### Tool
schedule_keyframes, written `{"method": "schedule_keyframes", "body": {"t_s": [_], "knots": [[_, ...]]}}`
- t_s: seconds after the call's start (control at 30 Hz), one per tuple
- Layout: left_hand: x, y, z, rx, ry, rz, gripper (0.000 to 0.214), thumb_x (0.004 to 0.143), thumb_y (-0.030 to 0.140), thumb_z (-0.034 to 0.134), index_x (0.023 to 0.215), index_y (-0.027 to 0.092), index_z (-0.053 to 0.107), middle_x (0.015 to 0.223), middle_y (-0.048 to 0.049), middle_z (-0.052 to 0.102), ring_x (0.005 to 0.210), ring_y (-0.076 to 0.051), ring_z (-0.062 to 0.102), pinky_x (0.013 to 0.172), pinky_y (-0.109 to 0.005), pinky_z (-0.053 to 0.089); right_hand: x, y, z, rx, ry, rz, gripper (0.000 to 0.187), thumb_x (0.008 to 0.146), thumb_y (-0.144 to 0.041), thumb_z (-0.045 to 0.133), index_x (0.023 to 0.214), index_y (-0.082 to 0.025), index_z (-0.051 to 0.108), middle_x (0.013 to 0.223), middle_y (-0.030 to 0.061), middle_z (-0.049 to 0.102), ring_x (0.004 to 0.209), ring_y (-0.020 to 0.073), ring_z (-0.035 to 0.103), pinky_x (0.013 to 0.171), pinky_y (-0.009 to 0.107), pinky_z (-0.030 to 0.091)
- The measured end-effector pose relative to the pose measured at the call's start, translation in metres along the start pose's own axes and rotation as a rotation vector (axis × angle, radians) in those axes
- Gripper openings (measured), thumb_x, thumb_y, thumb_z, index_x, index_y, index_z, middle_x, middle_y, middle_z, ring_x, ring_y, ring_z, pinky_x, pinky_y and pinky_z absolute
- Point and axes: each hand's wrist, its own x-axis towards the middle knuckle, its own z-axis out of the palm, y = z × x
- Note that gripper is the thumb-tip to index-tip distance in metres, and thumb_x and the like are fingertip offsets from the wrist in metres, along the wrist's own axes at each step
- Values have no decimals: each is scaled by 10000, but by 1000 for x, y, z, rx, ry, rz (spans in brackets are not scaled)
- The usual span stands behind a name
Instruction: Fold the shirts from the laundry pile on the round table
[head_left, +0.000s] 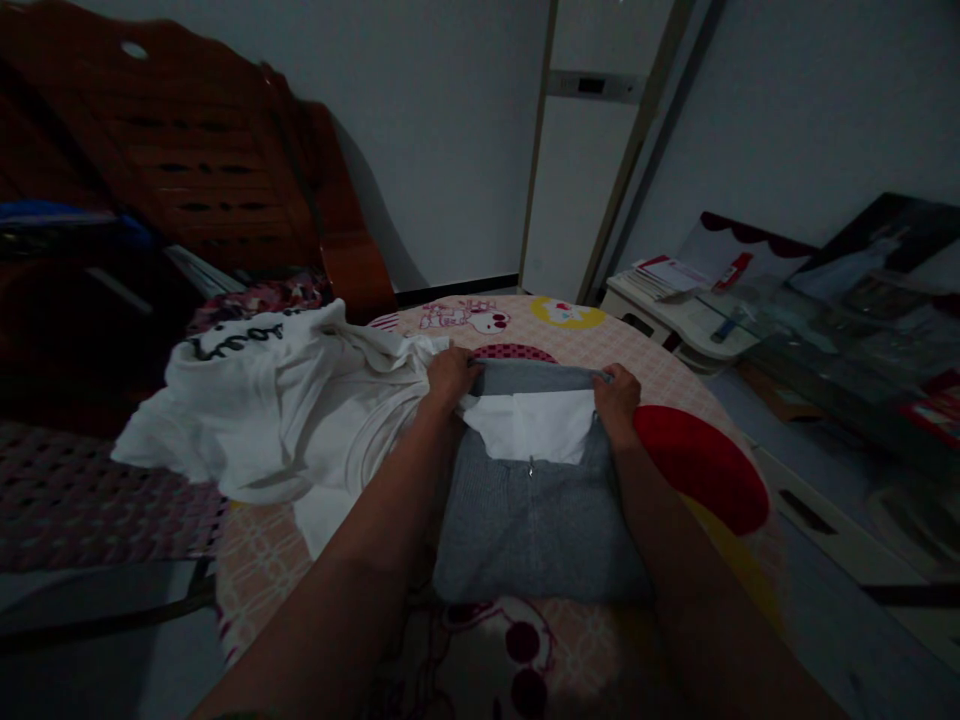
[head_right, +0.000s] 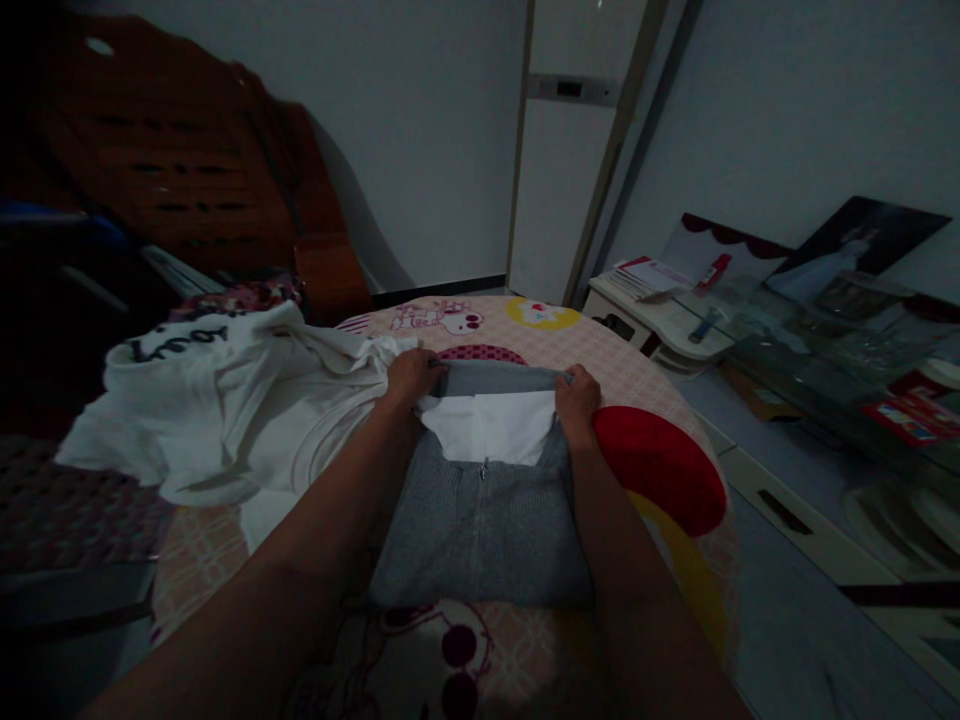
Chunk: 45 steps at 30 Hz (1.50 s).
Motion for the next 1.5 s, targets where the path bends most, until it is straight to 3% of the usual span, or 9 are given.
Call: {"method": "schedule_keyframes", "body": {"t_s": [0.13, 0.3, 0.47, 0.57, 0.7, 0.87, 1.03, 1.23, 1.5], "knots": [[4, -4, 8, 3, -93, -6, 355, 877, 423, 613, 1109, 190, 748, 1119, -131, 736, 1051, -286, 672, 837, -325, 507, 1, 2, 0, -113, -134, -2, 242, 803, -219, 621, 993, -182, 767, 1007, 124, 758, 968, 248, 687, 798, 300, 483], [11, -18, 9, -95, -108, 39, 409, 932, 478, 531, 924, 153, 780, 914, -126, 758, 868, -241, 686, 748, -308, 481, 4, -3, 3, -111, -175, -44, 264, 822, -407, 688, 949, -199, 787, 993, 136, 759, 957, 277, 696, 775, 337, 492], [8, -20, 13, -122, -53, 34, 278, 896, 376, 597, 917, 166, 777, 879, -110, 758, 888, -232, 678, 751, -289, 464, 2, -8, 7, -180, -122, -218, 224, 880, -193, 586, 1024, -174, 757, 1045, 153, 723, 1008, 270, 659, 870, 351, 465], [7, -18, 13, -165, -43, 17, 322, 908, 391, 567, 909, 150, 780, 884, -127, 757, 886, -245, 679, 750, -300, 467, 1, -9, 11, -200, -164, -302, 275, 946, -258, 527, 1117, -160, 719, 1111, 169, 689, 1055, 282, 622, 915, 375, 447], [7, -21, 9, -188, -58, 15, 356, 935, 349, 502, 875, 146, 789, 861, -133, 754, 871, -247, 687, 745, -306, 465, 1, -7, 16, -231, -251, -367, 229, 939, -309, 559, 1005, -153, 715, 1136, 179, 661, 1089, 300, 589, 936, 393, 429], [5, -23, 2, -209, -103, 32, 257, 891, 289, 571, 927, 156, 788, 858, -98, 762, 847, -227, 684, 754, -300, 473, 3, -7, 15, -42, -172, -327, 124, 862, -197, 579, 942, -187, 673, 987, 98, 700, 956, 244, 617, 853, 331, 443], [2, -7, 1, -149, 65, 33, 265, 907, 299, 563, 1010, 174, 772, 990, -114, 764, 966, -249, 680, 858, -322, 486, 6, -8, 4, 47, 27, -200, 140, 889, -247, 554, 970, -209, 662, 933, 80, 716, 865, 237, 628, 776, 324, 437], [-3, 5, 14, -43, 19, -74, 291, 907, 327, 562, 1071, 172, 748, 1084, -146, 741, 1058, -286, 666, 846, -338, 499, 4, -3, 7, -197, -123, -205, 127, 864, -244, 625, 952, -194, 700, 920, 126, 725, 899, 263, 650, 794, 345, 447], [3, -7, 12, -210, 24, -14, 343, 955, 381, 507, 1038, 175, 768, 1004, -112, 763, 967, -245, 680, 813, -297, 473, 6, -10, -2, -166, -102, -351, 299, 860, -175, 609, 1139, -124, 706, 1089, 188, 715, 1069, 321, 621, 986, 445, 419]]}}
